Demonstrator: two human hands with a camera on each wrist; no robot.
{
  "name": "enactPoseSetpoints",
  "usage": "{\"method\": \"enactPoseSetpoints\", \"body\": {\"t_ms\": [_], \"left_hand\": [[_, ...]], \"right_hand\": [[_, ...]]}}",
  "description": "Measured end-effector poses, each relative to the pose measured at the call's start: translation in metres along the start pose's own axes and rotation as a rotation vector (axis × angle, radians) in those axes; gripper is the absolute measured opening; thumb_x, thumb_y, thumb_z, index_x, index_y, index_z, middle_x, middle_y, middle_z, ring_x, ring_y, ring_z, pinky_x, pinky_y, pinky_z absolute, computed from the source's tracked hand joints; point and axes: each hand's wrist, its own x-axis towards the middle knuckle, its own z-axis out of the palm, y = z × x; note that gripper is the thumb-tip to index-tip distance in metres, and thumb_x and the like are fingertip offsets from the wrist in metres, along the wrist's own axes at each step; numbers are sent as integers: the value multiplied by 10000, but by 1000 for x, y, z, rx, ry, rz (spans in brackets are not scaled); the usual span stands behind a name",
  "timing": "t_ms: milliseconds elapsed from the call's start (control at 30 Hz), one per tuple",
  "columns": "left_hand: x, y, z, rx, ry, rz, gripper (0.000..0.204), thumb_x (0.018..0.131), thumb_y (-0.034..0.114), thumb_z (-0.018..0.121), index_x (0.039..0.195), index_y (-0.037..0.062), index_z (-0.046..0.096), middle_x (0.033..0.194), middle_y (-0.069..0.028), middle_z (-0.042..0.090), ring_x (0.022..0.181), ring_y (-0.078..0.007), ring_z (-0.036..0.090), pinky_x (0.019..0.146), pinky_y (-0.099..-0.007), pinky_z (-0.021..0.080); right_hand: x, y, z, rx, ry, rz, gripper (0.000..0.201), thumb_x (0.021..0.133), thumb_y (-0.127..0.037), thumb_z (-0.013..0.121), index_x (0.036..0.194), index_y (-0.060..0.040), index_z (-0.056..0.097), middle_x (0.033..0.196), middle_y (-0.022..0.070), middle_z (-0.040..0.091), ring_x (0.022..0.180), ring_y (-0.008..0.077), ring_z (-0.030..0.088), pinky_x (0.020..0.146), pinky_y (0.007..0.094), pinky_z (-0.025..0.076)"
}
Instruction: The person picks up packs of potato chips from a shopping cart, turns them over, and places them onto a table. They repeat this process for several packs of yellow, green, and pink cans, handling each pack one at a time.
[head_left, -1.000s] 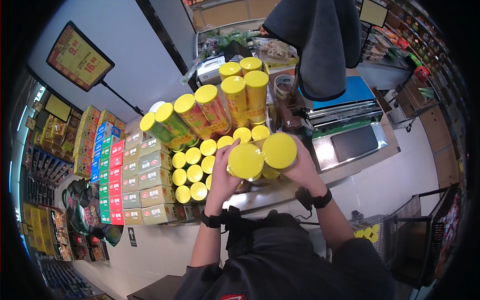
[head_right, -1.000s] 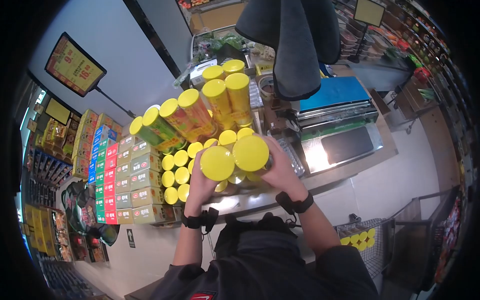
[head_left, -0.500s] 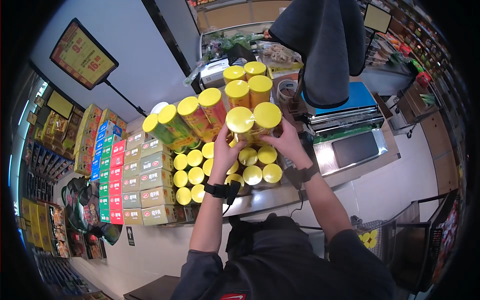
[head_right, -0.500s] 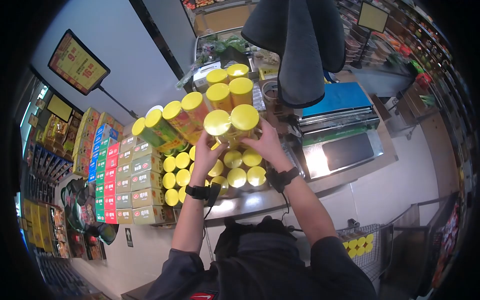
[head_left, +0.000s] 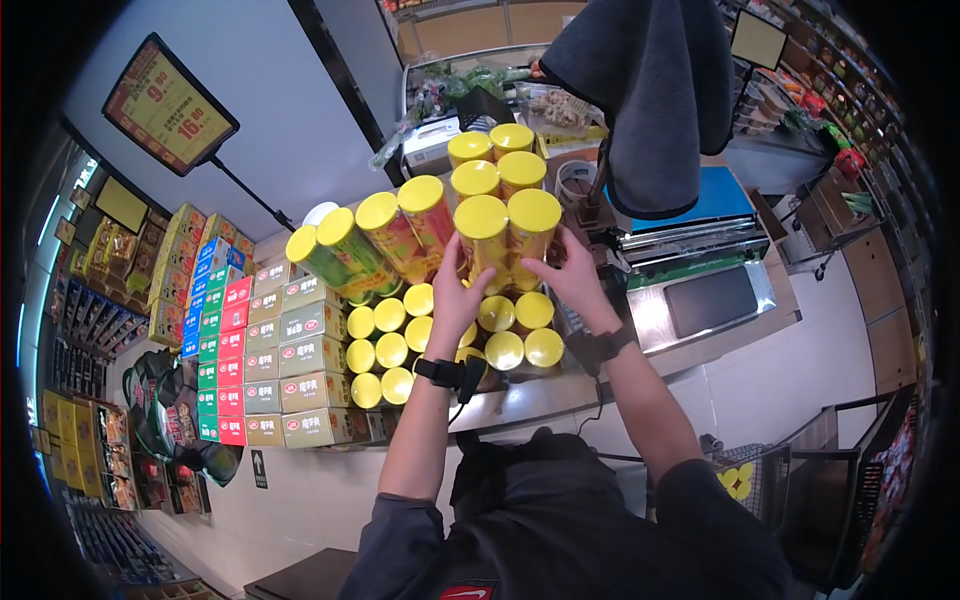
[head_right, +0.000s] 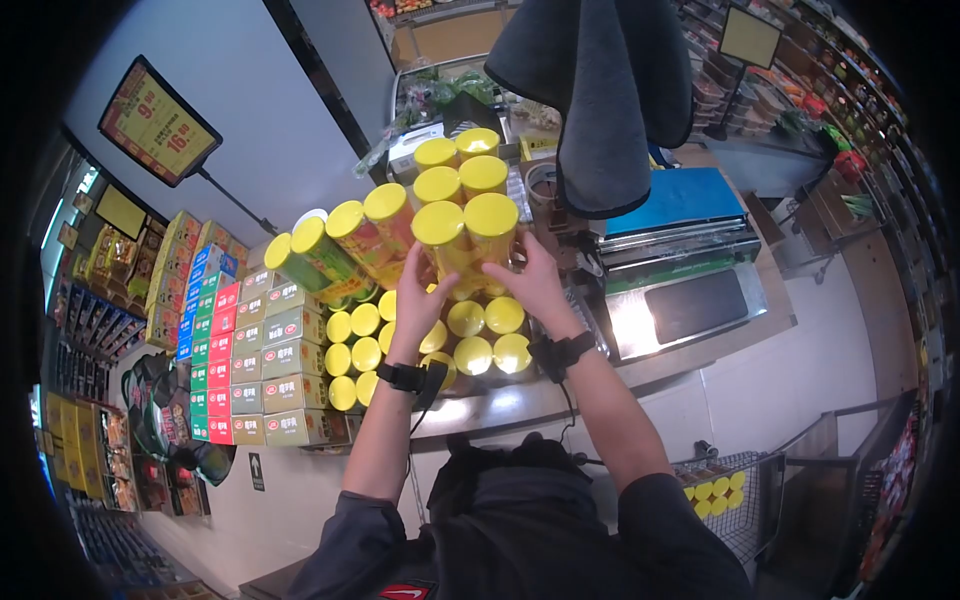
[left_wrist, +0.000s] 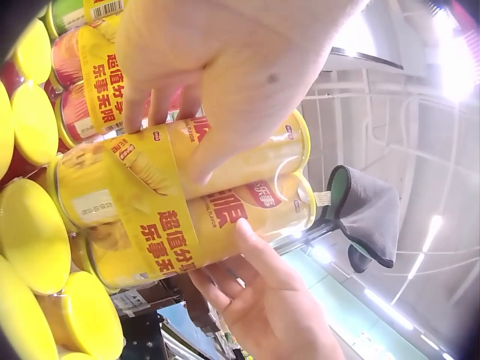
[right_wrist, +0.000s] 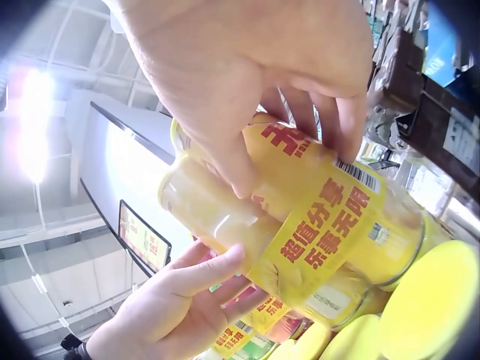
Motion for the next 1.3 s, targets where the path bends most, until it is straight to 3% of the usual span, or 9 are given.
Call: {"method": "enactPoseSetpoints", "body": {"t_ms": [233,433,633,767,933,1133,1300], "left_hand": [[0,-1,4,-12,17,48,780,826,6,749,1504,35,364,1354,-180,571,1264,-273,569,1042,-370,480],[-3,-2,3,16,41,89,789,836,21,738,1518,33,343,1409,-193,528,1290,-288,546,1074,-383,446],[-44,28,-12,89,103,-72,682,865,142,740,1454,25,418,1375,-174,506,1269,-290,526,998,-408,475],[-76,42,-18,27,-54,33,673,878,153,734,1461,47,417,1371,-164,515,1281,-275,518,994,-402,472],[-115,67,-12,-166,-339,-88,625,919,127,702,1463,38,407,1391,-156,523,1299,-244,504,1028,-381,434],[-175,42,12,-324,-698,-98,545,919,74,671,1419,38,456,1288,-140,587,1201,-227,565,986,-355,457],[-214,66,35,-346,-917,-104,502,918,77,678,1386,41,499,1230,-128,623,1165,-209,593,970,-323,468]], "right_hand": [[0,1,0,-10,-8,-1,726,777,-269,837,1359,25,517,1236,202,658,1158,308,643,975,386,503],[-11,3,3,9,25,-52,787,807,-232,811,1445,22,427,1355,223,582,1277,297,569,1023,392,480],[-63,-9,-4,39,163,121,795,854,-198,777,1499,3,358,1478,215,471,1364,335,478,1071,425,442],[-127,-24,-7,162,311,226,695,902,-146,726,1492,-22,380,1494,171,464,1357,308,487,1084,400,429],[-230,-39,0,203,432,329,596,935,-86,672,1468,-20,412,1467,124,488,1322,247,509,1073,369,439],[-347,-65,2,102,629,473,556,938,-97,665,1436,13,442,1425,145,513,1263,256,552,1059,357,463],[-406,-94,-11,24,860,529,459,962,-152,652,1381,-18,519,1349,112,582,1140,194,636,913,294,523]]}}
